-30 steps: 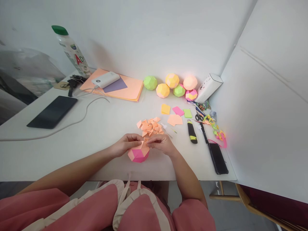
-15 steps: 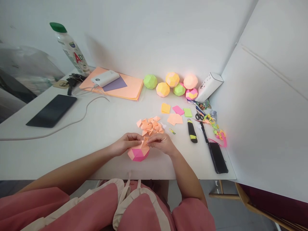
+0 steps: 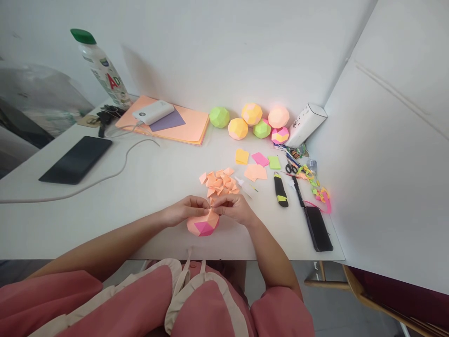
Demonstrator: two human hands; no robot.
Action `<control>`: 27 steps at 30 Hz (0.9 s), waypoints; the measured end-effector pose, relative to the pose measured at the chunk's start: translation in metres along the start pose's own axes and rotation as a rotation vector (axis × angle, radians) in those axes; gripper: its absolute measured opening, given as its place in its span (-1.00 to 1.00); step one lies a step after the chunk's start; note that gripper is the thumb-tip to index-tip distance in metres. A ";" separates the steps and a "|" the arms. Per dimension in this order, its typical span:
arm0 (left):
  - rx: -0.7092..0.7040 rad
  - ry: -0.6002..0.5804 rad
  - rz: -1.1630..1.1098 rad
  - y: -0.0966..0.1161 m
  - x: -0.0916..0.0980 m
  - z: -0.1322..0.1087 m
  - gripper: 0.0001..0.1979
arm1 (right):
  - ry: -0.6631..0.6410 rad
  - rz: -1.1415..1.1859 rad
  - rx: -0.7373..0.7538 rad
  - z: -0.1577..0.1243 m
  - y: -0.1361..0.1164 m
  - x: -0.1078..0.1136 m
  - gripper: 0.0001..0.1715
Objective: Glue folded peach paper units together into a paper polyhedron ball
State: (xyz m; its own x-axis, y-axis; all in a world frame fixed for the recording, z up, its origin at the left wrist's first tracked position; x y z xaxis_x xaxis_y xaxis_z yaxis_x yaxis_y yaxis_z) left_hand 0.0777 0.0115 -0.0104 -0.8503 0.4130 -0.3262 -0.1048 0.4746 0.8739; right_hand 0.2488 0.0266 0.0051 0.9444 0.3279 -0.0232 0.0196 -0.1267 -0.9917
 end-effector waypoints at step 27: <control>-0.159 0.047 -0.007 0.010 -0.004 -0.006 -0.74 | -0.166 -0.005 -0.080 -0.005 0.002 -0.015 -0.64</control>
State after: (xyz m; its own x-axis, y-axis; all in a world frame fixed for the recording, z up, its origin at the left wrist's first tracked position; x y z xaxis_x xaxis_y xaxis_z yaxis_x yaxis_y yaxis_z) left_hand 0.0770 0.0101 0.0012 -0.8721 0.3715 -0.3184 -0.1879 0.3464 0.9191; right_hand 0.2358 0.0171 0.0041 0.8771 0.4782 -0.0450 0.0567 -0.1962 -0.9789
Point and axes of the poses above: each hand's wrist, its own z-axis towards the middle knuckle, its own x-axis out of the back of the hand, y = z × x, the point moved 3 cm from there along z, towards the middle knuckle, and after that the axes turned 9 degrees about y, right-handed, at the moved point
